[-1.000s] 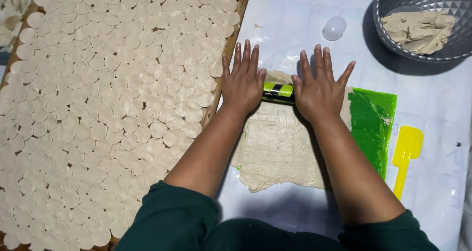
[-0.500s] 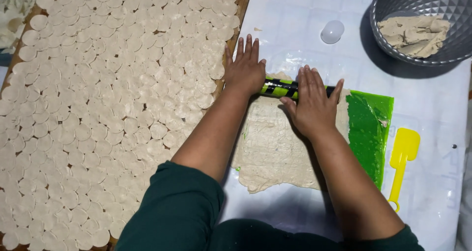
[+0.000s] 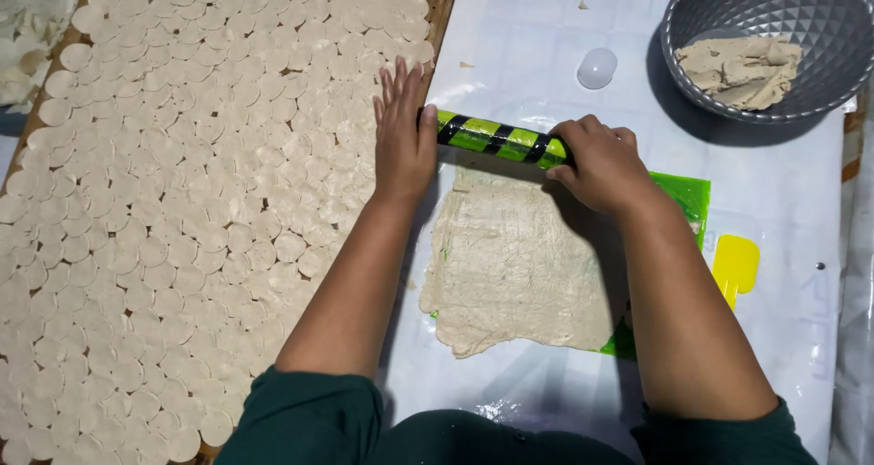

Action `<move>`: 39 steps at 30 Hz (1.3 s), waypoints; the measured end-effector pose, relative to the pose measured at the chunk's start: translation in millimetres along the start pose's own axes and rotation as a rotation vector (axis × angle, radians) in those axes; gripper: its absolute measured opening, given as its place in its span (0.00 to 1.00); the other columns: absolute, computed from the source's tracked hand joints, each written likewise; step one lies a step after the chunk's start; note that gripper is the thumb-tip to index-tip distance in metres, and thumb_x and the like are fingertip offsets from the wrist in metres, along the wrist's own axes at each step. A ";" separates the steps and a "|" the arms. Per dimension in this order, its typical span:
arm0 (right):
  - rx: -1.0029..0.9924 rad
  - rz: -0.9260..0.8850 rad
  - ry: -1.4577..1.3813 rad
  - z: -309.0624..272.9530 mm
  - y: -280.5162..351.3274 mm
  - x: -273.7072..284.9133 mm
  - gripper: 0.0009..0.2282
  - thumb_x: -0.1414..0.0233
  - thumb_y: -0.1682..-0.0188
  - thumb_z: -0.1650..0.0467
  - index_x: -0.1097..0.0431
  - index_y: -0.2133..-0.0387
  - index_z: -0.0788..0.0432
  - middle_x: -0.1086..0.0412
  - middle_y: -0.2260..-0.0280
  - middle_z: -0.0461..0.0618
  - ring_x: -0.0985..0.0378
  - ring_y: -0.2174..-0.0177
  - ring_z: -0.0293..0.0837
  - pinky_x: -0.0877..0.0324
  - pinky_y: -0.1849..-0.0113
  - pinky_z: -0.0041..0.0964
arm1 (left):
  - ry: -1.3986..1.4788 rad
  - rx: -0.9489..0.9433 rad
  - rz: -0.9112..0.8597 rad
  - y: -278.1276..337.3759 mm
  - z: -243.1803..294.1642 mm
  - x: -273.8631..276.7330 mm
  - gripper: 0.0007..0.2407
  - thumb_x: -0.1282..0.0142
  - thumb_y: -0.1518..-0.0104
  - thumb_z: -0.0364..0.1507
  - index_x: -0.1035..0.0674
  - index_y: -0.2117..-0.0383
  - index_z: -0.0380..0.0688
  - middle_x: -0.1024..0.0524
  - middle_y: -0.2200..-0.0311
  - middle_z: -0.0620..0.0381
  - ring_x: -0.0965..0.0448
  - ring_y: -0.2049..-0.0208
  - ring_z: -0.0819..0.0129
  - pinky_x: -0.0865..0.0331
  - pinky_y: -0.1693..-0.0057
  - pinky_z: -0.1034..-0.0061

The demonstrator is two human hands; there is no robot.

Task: Rolling out dough on a flat surface using a rolling pin and a plastic scraper to create thin sheets.

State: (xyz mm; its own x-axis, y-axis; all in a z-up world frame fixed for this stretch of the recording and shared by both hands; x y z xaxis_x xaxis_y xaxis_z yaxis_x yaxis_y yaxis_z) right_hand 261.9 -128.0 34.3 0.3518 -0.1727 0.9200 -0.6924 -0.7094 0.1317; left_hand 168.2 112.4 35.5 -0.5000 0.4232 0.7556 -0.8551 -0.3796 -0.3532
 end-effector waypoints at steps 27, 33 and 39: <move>-0.196 0.227 0.119 47.9 -58.9 -29.6 0.27 0.72 0.39 0.52 0.46 0.31 0.48 0.50 0.31 0.52 0.55 0.32 0.48 0.85 0.41 0.75 | -0.481 0.160 -0.620 -38.9 12.4 -96.7 0.27 0.71 0.35 0.41 0.53 0.29 0.48 0.63 0.26 0.55 0.69 0.27 0.61 0.75 0.28 0.59; -0.125 0.324 0.224 26.1 -25.2 -34.4 0.26 0.68 0.39 0.53 0.44 0.32 0.49 0.55 0.29 0.55 0.60 0.29 0.48 0.84 0.40 0.75 | -0.508 0.054 -0.496 -3.2 30.8 -69.3 0.26 0.73 0.30 0.41 0.52 0.27 0.45 0.64 0.25 0.50 0.68 0.24 0.59 0.73 0.25 0.55; -0.102 0.412 0.202 6.8 23.4 -49.0 0.30 0.59 0.43 0.54 0.47 0.30 0.55 0.59 0.27 0.59 0.61 0.29 0.52 0.79 0.39 0.76 | -0.464 -0.019 -0.406 47.7 35.6 -54.3 0.27 0.74 0.30 0.43 0.54 0.27 0.44 0.65 0.25 0.47 0.69 0.25 0.55 0.72 0.26 0.54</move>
State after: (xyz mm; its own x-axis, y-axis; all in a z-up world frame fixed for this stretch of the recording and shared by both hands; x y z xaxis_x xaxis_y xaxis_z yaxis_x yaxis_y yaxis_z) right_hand 232.7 -140.8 -10.2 -0.0883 -0.2821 0.9553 -0.8107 -0.5368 -0.2335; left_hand 159.5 42.0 -2.7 -0.0256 0.1266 0.9916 -0.9692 -0.2464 0.0064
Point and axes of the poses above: each hand's wrist, its own y-axis away from the middle knuckle, its own x-axis out of the back of the hand, z = x × y, the point moved 8 cm from there along -y, towards the middle knuckle
